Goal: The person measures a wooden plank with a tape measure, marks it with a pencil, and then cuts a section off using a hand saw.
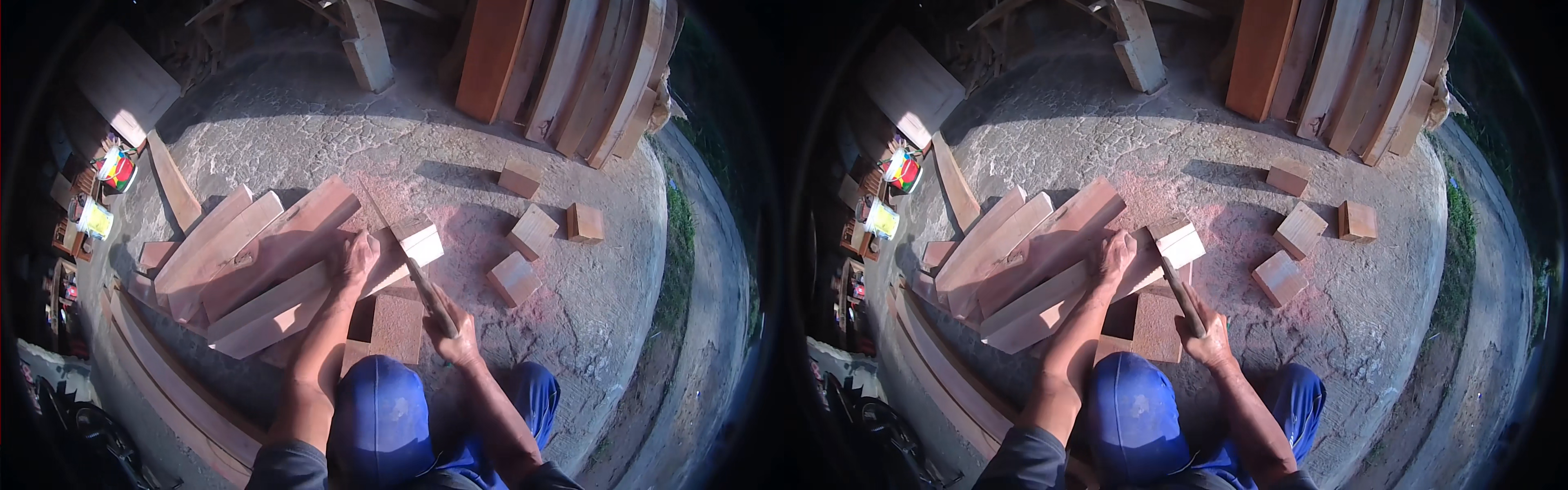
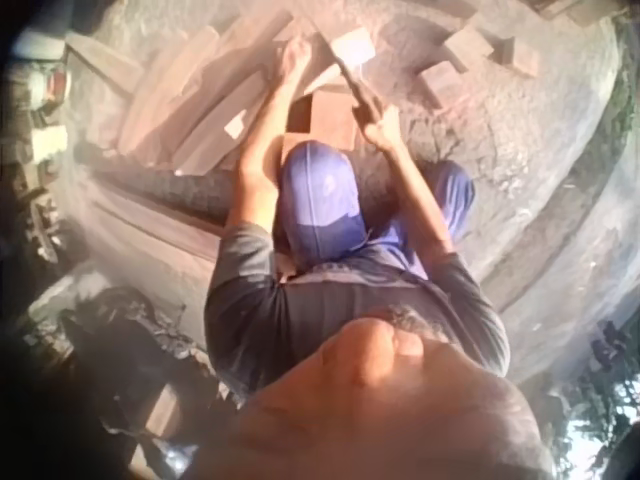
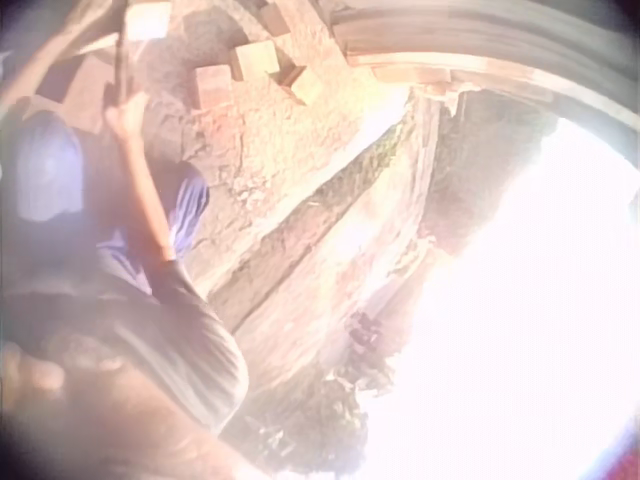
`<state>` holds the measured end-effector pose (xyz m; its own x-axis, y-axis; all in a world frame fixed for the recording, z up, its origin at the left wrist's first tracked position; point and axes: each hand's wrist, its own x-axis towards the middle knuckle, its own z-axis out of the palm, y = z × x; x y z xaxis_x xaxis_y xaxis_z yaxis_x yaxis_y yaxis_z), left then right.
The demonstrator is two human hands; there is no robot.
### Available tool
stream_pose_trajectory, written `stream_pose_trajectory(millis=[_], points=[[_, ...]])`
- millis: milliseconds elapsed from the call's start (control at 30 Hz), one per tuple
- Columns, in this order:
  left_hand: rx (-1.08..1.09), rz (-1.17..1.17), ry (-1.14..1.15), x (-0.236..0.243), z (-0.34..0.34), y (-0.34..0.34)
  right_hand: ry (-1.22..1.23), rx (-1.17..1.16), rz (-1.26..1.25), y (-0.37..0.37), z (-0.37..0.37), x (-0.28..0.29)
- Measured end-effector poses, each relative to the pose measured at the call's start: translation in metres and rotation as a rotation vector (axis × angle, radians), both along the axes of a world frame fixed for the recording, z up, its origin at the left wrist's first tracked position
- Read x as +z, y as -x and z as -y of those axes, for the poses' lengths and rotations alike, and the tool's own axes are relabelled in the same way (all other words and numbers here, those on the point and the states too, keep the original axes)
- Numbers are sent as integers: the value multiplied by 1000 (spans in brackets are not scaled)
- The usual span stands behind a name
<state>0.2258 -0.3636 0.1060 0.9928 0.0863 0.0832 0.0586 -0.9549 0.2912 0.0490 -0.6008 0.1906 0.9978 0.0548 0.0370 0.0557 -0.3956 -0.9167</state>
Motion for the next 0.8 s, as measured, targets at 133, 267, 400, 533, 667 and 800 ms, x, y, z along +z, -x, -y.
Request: stream_pose_trajectory(millis=[133,267,400,533,667,800], points=[[-427,232,-367,-19,-24,-51,217,35,19,190,76,40],[-174,286,-49,-6,-4,-21,-59,-39,217,160,50,50],[-116,131,-246,16,3,6,-65,-27,60,-26,-19,8],[-484,773,-948,7,-4,-1,9,-8,103,3,-6,-2],[-625,458,-639,-13,22,44,10,-52,68,103,3,-5],[-452,331,-83,-1,34,59,9,-152,77,112,-4,-13]])
